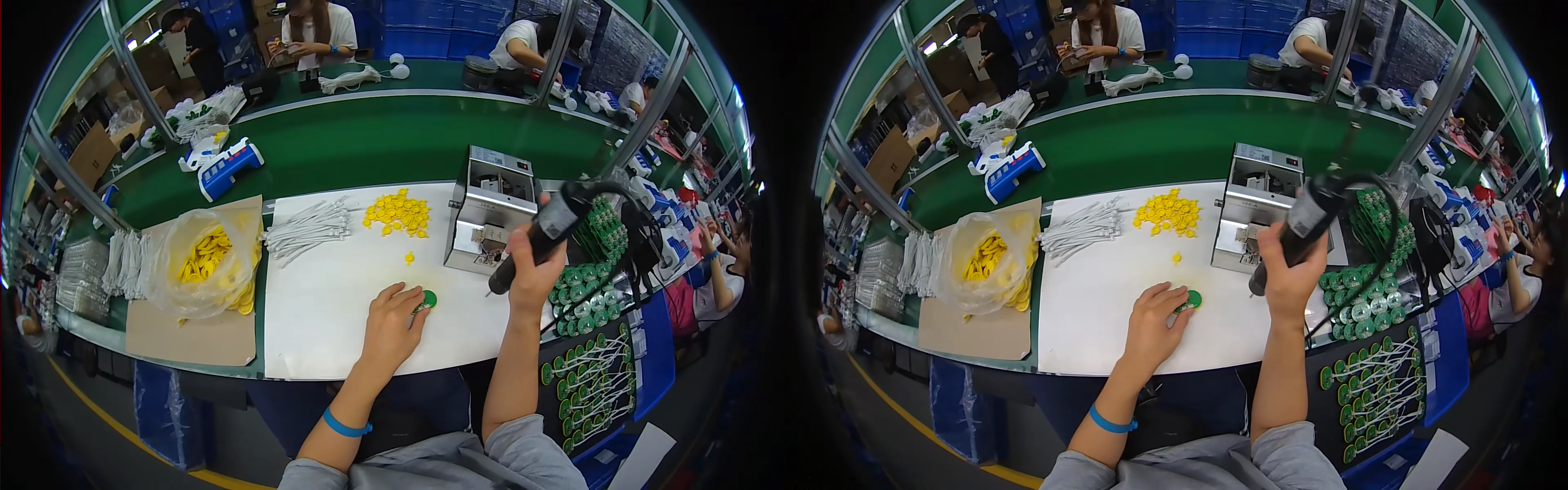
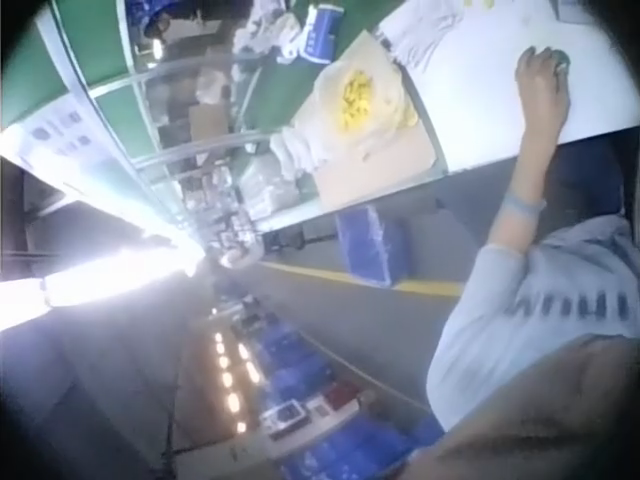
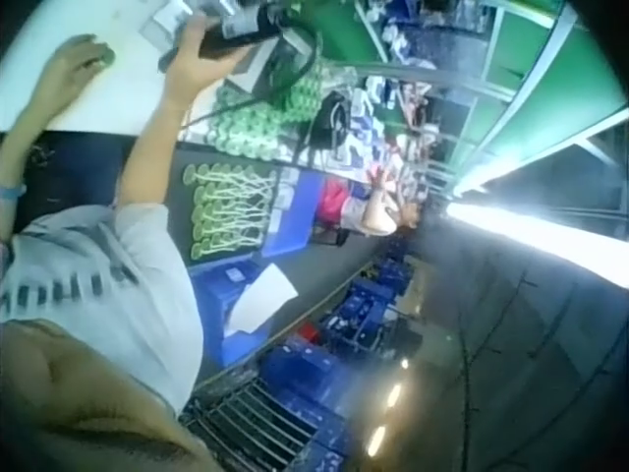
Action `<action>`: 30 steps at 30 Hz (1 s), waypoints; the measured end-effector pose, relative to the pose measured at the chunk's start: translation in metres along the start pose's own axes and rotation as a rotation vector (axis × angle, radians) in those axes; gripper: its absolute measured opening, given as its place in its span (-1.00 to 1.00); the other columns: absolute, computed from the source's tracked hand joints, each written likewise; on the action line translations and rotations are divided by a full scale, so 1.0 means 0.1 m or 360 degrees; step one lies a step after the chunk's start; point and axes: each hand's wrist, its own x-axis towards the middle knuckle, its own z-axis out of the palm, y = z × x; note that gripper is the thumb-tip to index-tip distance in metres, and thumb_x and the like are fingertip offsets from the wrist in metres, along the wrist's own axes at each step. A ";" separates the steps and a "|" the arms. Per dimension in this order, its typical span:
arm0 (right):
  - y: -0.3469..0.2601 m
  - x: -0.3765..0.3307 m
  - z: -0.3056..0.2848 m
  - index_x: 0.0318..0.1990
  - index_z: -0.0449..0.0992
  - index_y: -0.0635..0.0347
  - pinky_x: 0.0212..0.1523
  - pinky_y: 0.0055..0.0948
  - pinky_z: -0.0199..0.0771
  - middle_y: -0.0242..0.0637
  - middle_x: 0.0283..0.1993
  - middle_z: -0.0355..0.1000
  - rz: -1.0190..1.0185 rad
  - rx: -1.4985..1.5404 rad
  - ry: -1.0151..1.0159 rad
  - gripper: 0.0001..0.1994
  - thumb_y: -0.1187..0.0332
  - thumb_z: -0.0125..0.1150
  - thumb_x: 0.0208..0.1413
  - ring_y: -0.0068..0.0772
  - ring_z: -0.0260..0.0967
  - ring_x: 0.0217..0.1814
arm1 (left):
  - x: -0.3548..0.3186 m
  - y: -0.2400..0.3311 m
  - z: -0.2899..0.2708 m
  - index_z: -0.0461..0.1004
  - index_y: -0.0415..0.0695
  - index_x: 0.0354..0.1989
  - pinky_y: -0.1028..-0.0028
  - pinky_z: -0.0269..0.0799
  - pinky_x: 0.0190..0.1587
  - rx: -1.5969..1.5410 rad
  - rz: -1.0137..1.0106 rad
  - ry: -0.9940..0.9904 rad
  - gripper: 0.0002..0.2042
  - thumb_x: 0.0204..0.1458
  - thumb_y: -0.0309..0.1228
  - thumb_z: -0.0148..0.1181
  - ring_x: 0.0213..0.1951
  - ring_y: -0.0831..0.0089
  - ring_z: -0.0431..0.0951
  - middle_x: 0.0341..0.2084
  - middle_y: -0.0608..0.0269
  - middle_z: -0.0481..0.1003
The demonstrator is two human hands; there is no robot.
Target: Assembling electrical components by placing plastic parts onto circuit boards and securing them with an electric screwdriver.
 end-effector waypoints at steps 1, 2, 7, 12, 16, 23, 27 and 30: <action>0.00 0.04 0.01 0.13 0.37 0.29 -0.19 -0.45 0.55 -0.35 -0.26 0.47 0.0117 0.0276 -0.0067 -0.64 0.50 0.33 0.23 -0.50 0.46 -0.30 | 0.00 -0.02 -0.01 0.71 -0.22 -0.13 0.19 0.50 0.20 -0.0005 -0.0002 0.0003 -0.77 0.00 -0.49 0.44 0.14 0.04 0.58 -0.05 0.12 0.69; 0.00 0.11 0.02 0.08 0.38 0.28 -0.25 -0.44 0.56 -0.33 -0.29 0.46 0.0237 0.0551 -0.0134 -0.68 0.50 0.32 0.23 -0.48 0.48 -0.33 | 0.00 -0.04 -0.02 0.71 -0.22 -0.13 0.20 0.49 0.20 -0.0006 0.0002 0.0004 -0.76 0.01 -0.48 0.44 0.14 0.05 0.57 -0.05 0.14 0.69; 0.03 0.30 0.20 -0.10 0.45 0.26 -0.37 -0.52 0.56 -0.27 -0.18 0.48 -0.0119 0.0375 -0.0086 -0.85 0.59 0.28 0.24 -0.49 0.52 -0.42 | 0.01 -0.14 -0.01 0.71 -0.20 -0.11 0.19 0.47 0.20 -0.0018 0.0022 -0.0003 -0.75 0.01 -0.46 0.44 0.14 0.05 0.57 -0.03 0.16 0.69; 0.20 0.38 0.36 -0.11 0.44 0.23 -0.38 -0.53 0.52 -0.35 -0.27 0.48 -0.0209 -0.0283 -0.0192 -0.81 0.57 0.35 0.22 -0.56 0.49 -0.43 | 0.03 -0.18 0.01 0.71 -0.20 -0.11 0.20 0.48 0.20 -0.0038 0.0006 -0.0013 -0.75 0.02 -0.46 0.44 0.14 0.06 0.57 -0.03 0.17 0.69; 0.24 0.42 0.43 -0.19 0.53 0.27 -0.39 -0.59 0.43 -0.42 -0.34 0.54 0.0136 -0.0145 -0.0125 -0.77 0.41 0.51 0.14 -0.68 0.43 -0.44 | 0.04 -0.26 0.03 0.71 -0.19 -0.11 0.21 0.48 0.20 -0.0065 0.0002 -0.0005 -0.75 0.02 -0.46 0.45 0.14 0.07 0.57 -0.03 0.17 0.69; 0.29 0.39 0.47 0.08 0.44 0.32 -0.44 -0.59 0.43 -0.41 -0.36 0.51 0.0099 0.0109 -0.0242 -0.66 0.50 0.40 0.20 -0.64 0.43 -0.49 | 0.02 -0.38 0.02 0.72 -0.18 -0.10 0.22 0.49 0.20 -0.0050 0.0002 0.0005 -0.75 0.02 -0.46 0.45 0.14 0.08 0.57 -0.03 0.19 0.69; 0.24 0.18 0.53 0.14 0.41 0.34 -0.36 -0.54 0.45 -0.41 -0.39 0.49 0.0070 0.0091 -0.0133 -0.62 0.50 0.36 0.22 -0.59 0.42 -0.50 | 0.00 -0.47 0.00 0.71 -0.20 -0.12 0.18 0.47 0.17 -0.0084 -0.0005 0.0015 -0.76 0.01 -0.47 0.44 0.15 0.07 0.56 -0.04 0.17 0.69; 0.25 -0.04 0.57 0.16 0.38 0.38 -0.37 -0.51 0.45 -0.38 -0.41 0.48 0.0259 0.0220 -0.0182 -0.63 0.50 0.30 0.25 -0.54 0.45 -0.50 | 0.01 -0.53 -0.02 0.71 -0.20 -0.13 0.18 0.48 0.15 -0.0079 0.0018 0.0020 -0.76 0.01 -0.47 0.44 0.14 0.06 0.56 -0.05 0.17 0.69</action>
